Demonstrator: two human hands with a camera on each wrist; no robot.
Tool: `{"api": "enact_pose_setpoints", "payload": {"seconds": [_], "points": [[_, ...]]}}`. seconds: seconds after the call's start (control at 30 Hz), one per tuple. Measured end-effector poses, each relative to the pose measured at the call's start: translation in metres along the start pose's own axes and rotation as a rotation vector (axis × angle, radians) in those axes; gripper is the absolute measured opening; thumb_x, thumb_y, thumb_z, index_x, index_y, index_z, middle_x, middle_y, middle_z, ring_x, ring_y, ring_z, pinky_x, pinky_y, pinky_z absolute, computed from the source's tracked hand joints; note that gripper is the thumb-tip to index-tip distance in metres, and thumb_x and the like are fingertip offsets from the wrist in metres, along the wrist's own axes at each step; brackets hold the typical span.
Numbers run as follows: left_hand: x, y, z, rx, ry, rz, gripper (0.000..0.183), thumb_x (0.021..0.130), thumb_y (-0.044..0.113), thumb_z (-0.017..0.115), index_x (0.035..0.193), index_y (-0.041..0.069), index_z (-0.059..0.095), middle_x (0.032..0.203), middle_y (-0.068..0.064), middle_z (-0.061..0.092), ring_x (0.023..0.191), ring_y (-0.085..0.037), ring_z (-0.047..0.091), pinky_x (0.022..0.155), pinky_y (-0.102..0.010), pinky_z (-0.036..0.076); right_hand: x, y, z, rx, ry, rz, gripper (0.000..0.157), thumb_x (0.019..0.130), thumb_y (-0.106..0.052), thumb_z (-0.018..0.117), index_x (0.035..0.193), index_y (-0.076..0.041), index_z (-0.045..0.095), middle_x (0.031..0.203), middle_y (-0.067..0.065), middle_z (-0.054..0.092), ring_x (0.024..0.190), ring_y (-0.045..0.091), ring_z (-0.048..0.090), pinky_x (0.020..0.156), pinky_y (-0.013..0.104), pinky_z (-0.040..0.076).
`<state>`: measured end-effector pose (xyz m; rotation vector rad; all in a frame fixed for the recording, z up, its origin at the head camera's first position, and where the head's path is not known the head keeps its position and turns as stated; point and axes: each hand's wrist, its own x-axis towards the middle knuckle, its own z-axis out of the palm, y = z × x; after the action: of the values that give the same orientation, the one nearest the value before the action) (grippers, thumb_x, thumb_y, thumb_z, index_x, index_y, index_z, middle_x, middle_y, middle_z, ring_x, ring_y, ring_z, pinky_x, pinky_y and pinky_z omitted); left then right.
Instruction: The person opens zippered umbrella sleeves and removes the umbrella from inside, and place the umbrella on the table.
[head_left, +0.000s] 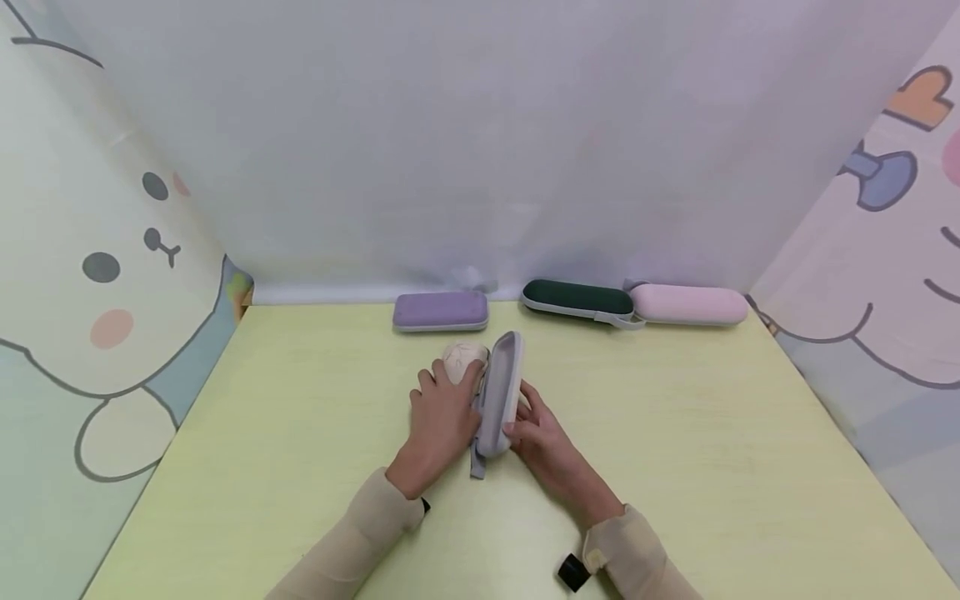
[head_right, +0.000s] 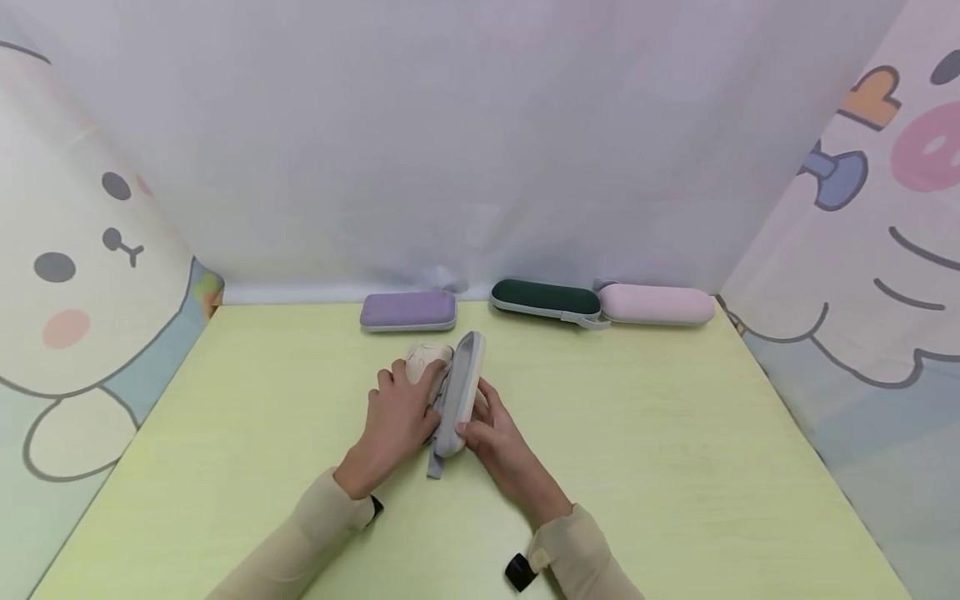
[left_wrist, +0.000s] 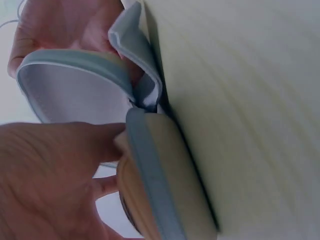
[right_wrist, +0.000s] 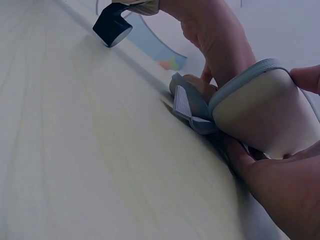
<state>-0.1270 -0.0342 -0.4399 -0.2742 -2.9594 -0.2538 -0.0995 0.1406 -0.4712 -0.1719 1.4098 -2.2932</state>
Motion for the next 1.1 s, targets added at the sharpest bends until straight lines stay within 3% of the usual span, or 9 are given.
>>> {"api": "enact_pose_setpoints", "payload": {"seconds": [0.23,0.53,0.67,0.9,1.1], "points": [[0.002,-0.004,-0.003,-0.027,-0.015,0.009,0.071,0.077,0.025,0.072,0.142,0.036,0.043,0.110,-0.026,0.050,0.081,-0.036,0.053,0.047,-0.038,0.043,0.000,-0.001,-0.001,-0.014,-0.003,0.005,0.081,0.089,-0.006,0.056,0.156,-0.025,0.013,0.161,0.012,0.024,0.138,0.024,0.038,0.104,0.032,0.042],[0.009,-0.020,-0.012,-0.182,-0.077,-0.048,0.066,0.080,0.036,0.064,0.140,0.038,0.039,0.103,-0.017,0.048,0.061,-0.026,0.048,0.044,-0.036,0.035,-0.001,0.000,-0.001,-0.028,-0.008,0.003,0.081,0.091,-0.007,0.056,0.156,-0.026,0.012,0.162,0.012,0.023,0.139,0.024,0.038,0.104,0.030,0.043],[0.005,-0.027,-0.017,-0.232,-0.070,-0.085,0.066,0.080,0.036,0.061,0.142,0.037,0.037,0.103,-0.015,0.045,0.059,-0.024,0.048,0.043,-0.034,0.035,-0.001,0.002,0.002,-0.032,-0.032,-0.002,0.080,0.092,-0.007,0.055,0.156,-0.027,0.011,0.162,0.011,0.022,0.139,0.023,0.038,0.105,0.030,0.042],[-0.009,-0.042,-0.033,-0.284,0.014,-0.117,0.070,0.079,0.030,0.061,0.144,0.036,0.035,0.100,-0.011,0.037,0.060,-0.023,0.047,0.044,-0.031,0.034,0.000,0.004,0.005,-0.038,-0.053,-0.035,0.081,0.091,-0.006,0.056,0.156,-0.025,0.012,0.160,0.015,0.025,0.137,0.023,0.041,0.105,0.030,0.043],[-0.020,-0.069,-0.043,-0.237,-0.001,-0.119,0.068,0.080,0.028,0.062,0.143,0.034,0.037,0.101,-0.014,0.039,0.059,-0.023,0.047,0.042,-0.032,0.033,-0.003,0.003,0.004,-0.039,-0.048,-0.043,0.081,0.091,-0.005,0.056,0.156,-0.024,0.013,0.160,0.015,0.025,0.136,0.021,0.042,0.105,0.030,0.042]]}}
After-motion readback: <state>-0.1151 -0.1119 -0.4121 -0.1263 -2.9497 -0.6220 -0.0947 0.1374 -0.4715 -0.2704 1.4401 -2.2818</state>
